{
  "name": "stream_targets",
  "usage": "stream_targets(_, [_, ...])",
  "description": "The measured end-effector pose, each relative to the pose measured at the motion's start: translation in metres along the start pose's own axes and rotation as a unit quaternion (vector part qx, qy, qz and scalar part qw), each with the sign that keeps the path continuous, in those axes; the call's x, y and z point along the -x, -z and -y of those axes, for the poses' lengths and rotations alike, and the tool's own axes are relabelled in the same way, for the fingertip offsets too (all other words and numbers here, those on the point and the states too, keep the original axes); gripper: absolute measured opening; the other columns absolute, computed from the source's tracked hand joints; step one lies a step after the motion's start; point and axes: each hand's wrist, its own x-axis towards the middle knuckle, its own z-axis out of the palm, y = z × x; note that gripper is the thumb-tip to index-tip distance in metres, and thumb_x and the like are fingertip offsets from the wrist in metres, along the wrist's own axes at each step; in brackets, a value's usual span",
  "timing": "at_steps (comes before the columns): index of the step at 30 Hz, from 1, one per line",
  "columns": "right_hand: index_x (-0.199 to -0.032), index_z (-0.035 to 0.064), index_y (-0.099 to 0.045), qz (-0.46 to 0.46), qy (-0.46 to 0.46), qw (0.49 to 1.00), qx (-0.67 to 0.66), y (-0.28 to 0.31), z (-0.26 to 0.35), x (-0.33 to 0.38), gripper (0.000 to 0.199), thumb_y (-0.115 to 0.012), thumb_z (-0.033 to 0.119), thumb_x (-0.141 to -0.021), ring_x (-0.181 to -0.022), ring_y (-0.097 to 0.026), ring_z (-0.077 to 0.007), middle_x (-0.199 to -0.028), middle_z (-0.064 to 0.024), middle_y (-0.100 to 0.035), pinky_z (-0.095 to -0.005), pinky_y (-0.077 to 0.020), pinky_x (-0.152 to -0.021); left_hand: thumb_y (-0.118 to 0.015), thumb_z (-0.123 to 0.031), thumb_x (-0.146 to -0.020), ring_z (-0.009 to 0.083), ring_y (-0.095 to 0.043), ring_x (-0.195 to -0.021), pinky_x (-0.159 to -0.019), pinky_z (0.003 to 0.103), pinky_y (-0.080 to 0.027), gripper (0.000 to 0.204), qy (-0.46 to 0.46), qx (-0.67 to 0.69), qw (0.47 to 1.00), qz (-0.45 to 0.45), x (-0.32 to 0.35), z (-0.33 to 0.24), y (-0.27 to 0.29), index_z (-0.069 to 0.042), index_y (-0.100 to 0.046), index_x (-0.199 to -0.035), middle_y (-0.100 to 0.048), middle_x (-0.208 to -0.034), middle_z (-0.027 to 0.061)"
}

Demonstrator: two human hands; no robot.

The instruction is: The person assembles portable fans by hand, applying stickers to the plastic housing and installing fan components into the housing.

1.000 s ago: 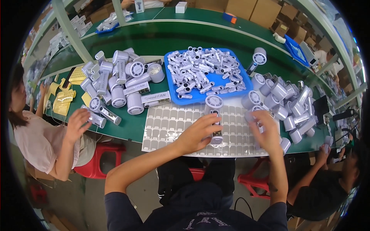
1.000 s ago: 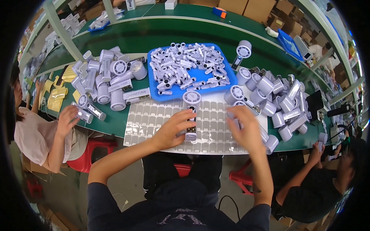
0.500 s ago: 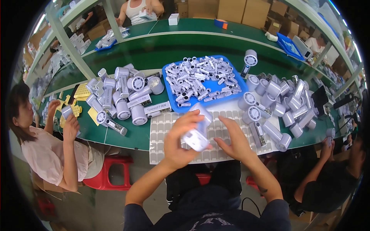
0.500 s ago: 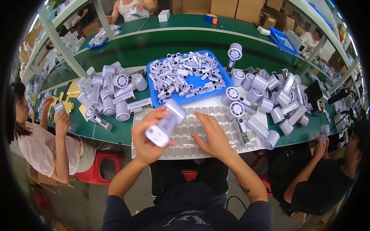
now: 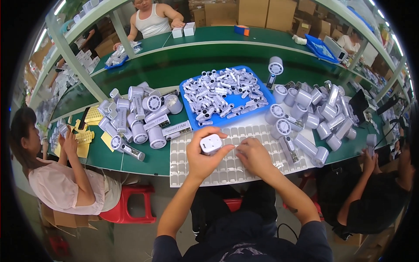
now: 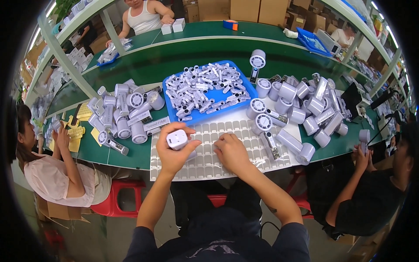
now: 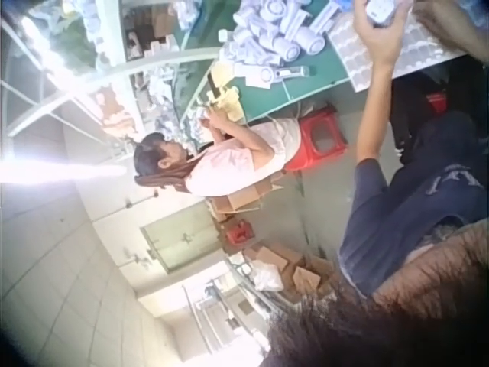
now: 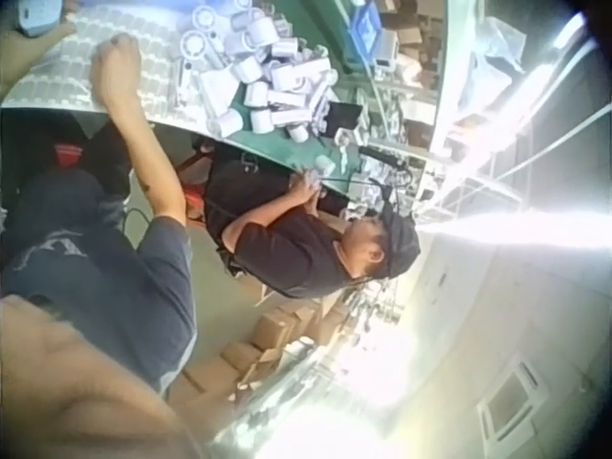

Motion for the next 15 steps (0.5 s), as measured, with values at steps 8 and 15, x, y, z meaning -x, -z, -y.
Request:
stream_targets(8, [-0.093, 0.0035, -0.067, 0.019, -0.043, 0.999, 0.017, -0.005, 0.01, -0.005, 0.019, -0.068, 0.005, -0.074, -0.096, -0.057, -0.0311, -0.098, -0.0112, -0.06, -0.0406, -0.0477, -0.082, -0.083, -0.005, -0.064, 0.0194, -0.062, -0.076, -0.067, 0.028, -0.048, 0.034, -0.038, -0.089, 0.995, 0.04, 0.009, 0.01, -0.004, -0.005, -0.068, -0.094, -0.068, -0.083, 0.0068])
stream_targets(15, [-0.096, 0.0027, -0.062, -0.038, 0.001, 0.999, 0.021, -0.011, 0.003, 0.003, 0.027, -0.067, 0.0, -0.07, -0.098, -0.057, -0.0327, -0.1, -0.0124, -0.06, -0.0431, -0.0468, -0.082, -0.078, -0.003, -0.068, 0.015, -0.065, -0.073, -0.067, 0.026, -0.05, 0.028, 0.009, -0.047, 0.989, 0.137, 0.015, 0.011, 0.001, -0.001, -0.067, -0.094, -0.068, -0.083, 0.0064])
